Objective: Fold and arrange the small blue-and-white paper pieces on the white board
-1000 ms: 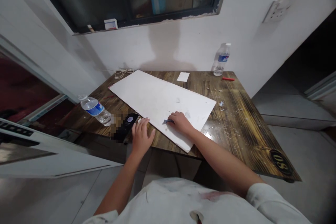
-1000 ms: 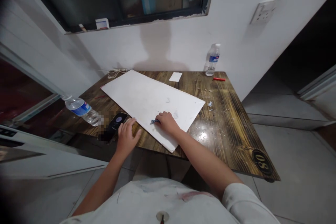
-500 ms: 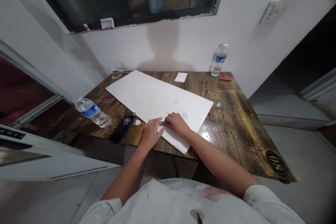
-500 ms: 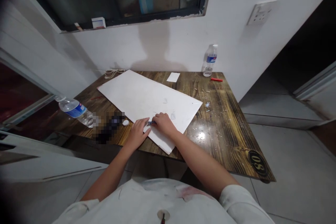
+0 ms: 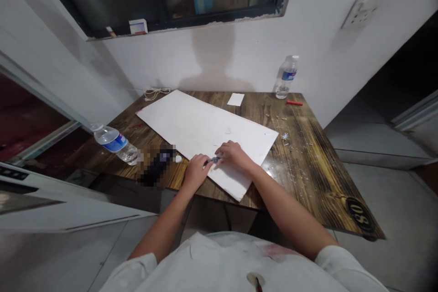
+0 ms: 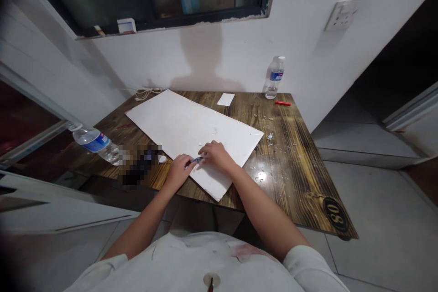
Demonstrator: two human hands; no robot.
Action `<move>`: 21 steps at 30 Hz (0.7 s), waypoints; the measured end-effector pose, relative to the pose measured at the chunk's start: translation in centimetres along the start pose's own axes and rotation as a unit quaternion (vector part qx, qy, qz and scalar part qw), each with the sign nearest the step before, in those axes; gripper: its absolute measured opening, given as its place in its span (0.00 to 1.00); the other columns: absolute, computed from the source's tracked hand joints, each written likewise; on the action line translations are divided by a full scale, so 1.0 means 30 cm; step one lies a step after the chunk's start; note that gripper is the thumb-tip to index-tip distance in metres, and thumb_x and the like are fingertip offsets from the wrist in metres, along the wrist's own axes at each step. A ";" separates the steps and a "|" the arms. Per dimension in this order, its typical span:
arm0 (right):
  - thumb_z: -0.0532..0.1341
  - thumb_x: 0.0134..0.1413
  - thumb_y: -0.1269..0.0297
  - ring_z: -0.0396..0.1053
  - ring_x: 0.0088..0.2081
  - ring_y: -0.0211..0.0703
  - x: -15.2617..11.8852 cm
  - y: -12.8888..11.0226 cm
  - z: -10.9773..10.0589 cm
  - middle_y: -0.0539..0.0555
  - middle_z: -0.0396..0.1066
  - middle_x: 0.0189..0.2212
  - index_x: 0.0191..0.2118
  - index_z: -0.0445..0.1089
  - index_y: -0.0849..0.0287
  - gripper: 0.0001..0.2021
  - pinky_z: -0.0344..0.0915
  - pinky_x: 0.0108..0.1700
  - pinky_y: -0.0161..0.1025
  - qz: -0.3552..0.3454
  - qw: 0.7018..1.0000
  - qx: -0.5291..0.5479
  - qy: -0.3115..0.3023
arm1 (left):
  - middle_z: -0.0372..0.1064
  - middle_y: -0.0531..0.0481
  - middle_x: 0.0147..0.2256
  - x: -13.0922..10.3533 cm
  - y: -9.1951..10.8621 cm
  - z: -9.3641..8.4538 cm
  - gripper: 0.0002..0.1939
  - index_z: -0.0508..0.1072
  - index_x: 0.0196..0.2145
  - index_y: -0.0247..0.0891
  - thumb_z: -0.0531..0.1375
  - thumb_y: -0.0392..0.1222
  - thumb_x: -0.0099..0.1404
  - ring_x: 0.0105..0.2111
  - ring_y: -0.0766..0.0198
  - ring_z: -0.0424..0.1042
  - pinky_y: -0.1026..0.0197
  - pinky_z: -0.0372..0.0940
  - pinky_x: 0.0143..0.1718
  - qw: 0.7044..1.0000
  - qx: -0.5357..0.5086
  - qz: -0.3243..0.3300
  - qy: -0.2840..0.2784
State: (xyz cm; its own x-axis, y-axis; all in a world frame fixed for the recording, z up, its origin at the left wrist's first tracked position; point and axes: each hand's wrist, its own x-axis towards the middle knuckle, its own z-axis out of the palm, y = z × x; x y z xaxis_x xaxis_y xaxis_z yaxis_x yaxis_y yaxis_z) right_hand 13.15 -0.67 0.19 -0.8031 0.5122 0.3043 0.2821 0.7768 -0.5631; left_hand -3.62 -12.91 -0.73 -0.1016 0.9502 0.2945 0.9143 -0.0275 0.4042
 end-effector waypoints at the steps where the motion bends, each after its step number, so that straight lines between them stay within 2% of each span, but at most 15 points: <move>1: 0.70 0.50 0.59 0.65 0.42 0.47 -0.001 0.017 -0.015 0.54 0.75 0.38 0.42 0.76 0.55 0.13 0.53 0.42 0.40 0.015 1.000 0.003 0.012 | 0.69 0.48 0.32 0.000 0.001 0.000 0.06 0.71 0.31 0.38 0.59 0.40 0.66 0.37 0.58 0.66 0.57 0.60 0.39 1.000 0.003 0.000 0.000; 5: 0.69 0.51 0.59 0.65 0.42 0.48 -0.016 0.101 -0.078 0.56 0.74 0.39 0.44 0.76 0.54 0.14 0.55 0.42 0.40 0.125 0.990 -0.031 0.056 | 0.70 0.48 0.32 0.002 0.002 0.002 0.05 0.72 0.33 0.39 0.58 0.40 0.66 0.37 0.58 0.66 0.57 0.60 0.39 1.000 0.006 0.001 -0.003; 9: 0.69 0.49 0.58 0.65 0.43 0.49 -0.048 0.169 -0.132 0.56 0.73 0.40 0.47 0.75 0.54 0.17 0.57 0.42 0.40 0.229 0.971 -0.058 0.039 | 0.70 0.48 0.33 0.001 0.001 0.004 0.05 0.72 0.33 0.39 0.58 0.40 0.66 0.37 0.58 0.67 0.57 0.60 0.40 1.000 0.010 0.002 -0.004; 11: 0.71 0.47 0.56 0.65 0.44 0.51 -0.063 0.188 -0.151 0.57 0.72 0.41 0.49 0.75 0.53 0.21 0.58 0.42 0.41 0.257 0.963 -0.074 0.025 | 0.70 0.48 0.33 0.000 0.003 0.004 0.05 0.72 0.33 0.39 0.58 0.41 0.66 0.38 0.57 0.67 0.57 0.60 0.40 1.000 0.015 0.001 -0.005; 16: 0.72 0.43 0.57 0.65 0.44 0.51 -0.084 0.214 -0.165 0.57 0.71 0.42 0.46 0.76 0.50 0.21 0.59 0.44 0.42 0.263 0.959 -0.103 -0.004 | 0.70 0.48 0.33 -0.005 0.014 -0.001 0.05 0.73 0.34 0.39 0.58 0.41 0.66 0.38 0.58 0.67 0.57 0.60 0.40 1.000 0.020 -0.003 -0.011; 21: 0.72 0.42 0.59 0.66 0.43 0.50 -0.086 0.232 -0.151 0.57 0.71 0.41 0.41 0.78 0.52 0.16 0.61 0.43 0.43 0.253 0.962 -0.102 -0.009 | 0.70 0.48 0.33 -0.013 0.014 0.001 0.05 0.73 0.34 0.39 0.58 0.40 0.66 0.38 0.58 0.67 0.57 0.60 0.40 1.000 0.008 -0.003 -0.006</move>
State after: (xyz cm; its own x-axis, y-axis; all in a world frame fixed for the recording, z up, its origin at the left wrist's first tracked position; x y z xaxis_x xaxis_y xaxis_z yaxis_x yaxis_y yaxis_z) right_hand 19.57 5.06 -1.03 -0.5448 0.8384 0.0172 0.7346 0.4871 -0.4724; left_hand -3.19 -13.28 -0.71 -0.1024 0.9539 0.2822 0.9201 -0.0170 0.3912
